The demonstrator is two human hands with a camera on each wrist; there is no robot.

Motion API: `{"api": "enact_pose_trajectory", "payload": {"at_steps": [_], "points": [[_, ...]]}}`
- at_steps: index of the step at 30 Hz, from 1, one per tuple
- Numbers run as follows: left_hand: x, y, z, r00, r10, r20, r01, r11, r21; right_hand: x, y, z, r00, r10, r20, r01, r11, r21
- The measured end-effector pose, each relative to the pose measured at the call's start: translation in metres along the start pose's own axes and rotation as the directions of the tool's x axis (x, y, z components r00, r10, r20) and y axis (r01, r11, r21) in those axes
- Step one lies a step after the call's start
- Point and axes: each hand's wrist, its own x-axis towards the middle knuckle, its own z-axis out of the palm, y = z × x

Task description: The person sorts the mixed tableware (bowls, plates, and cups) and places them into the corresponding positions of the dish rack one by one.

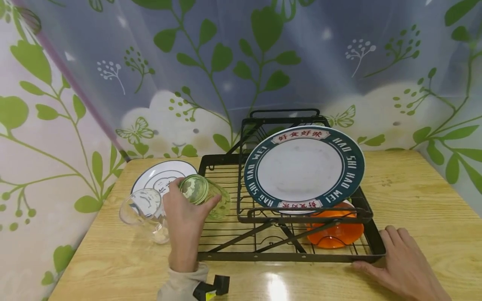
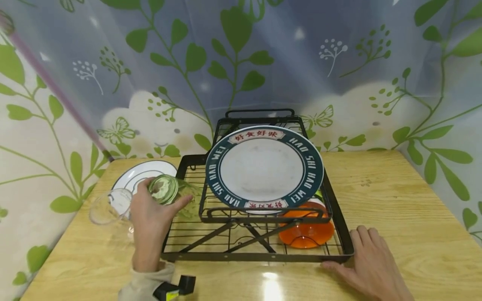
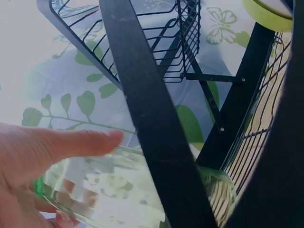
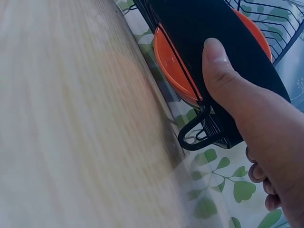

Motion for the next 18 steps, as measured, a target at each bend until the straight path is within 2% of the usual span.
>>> {"api": "enact_pose_trajectory", "payload": {"at_steps": [4, 6, 10, 18], "points": [[0.005, 0.001, 0.004, 0.999, -0.01, 0.042, 0.009, 1.0, 0.018, 0.0, 0.0, 0.0, 1.0, 0.016, 0.021, -0.016, 1.0, 0.013], [0.008, -0.001, 0.007, 0.999, 0.014, 0.043, -0.014, 1.0, 0.019, -0.001, 0.0, 0.001, 0.999, 0.022, 0.031, -0.023, 1.0, 0.02], [0.013, -0.007, 0.014, 0.997, 0.077, 0.007, -0.077, 0.997, 0.003, -0.002, 0.0, 0.002, 0.999, 0.026, 0.034, -0.028, 0.999, 0.035], [0.019, -0.018, 0.033, 0.981, 0.187, -0.047, -0.191, 0.977, -0.1, -0.002, 0.001, 0.004, 1.0, 0.023, 0.013, -0.023, 0.998, 0.051]]}}
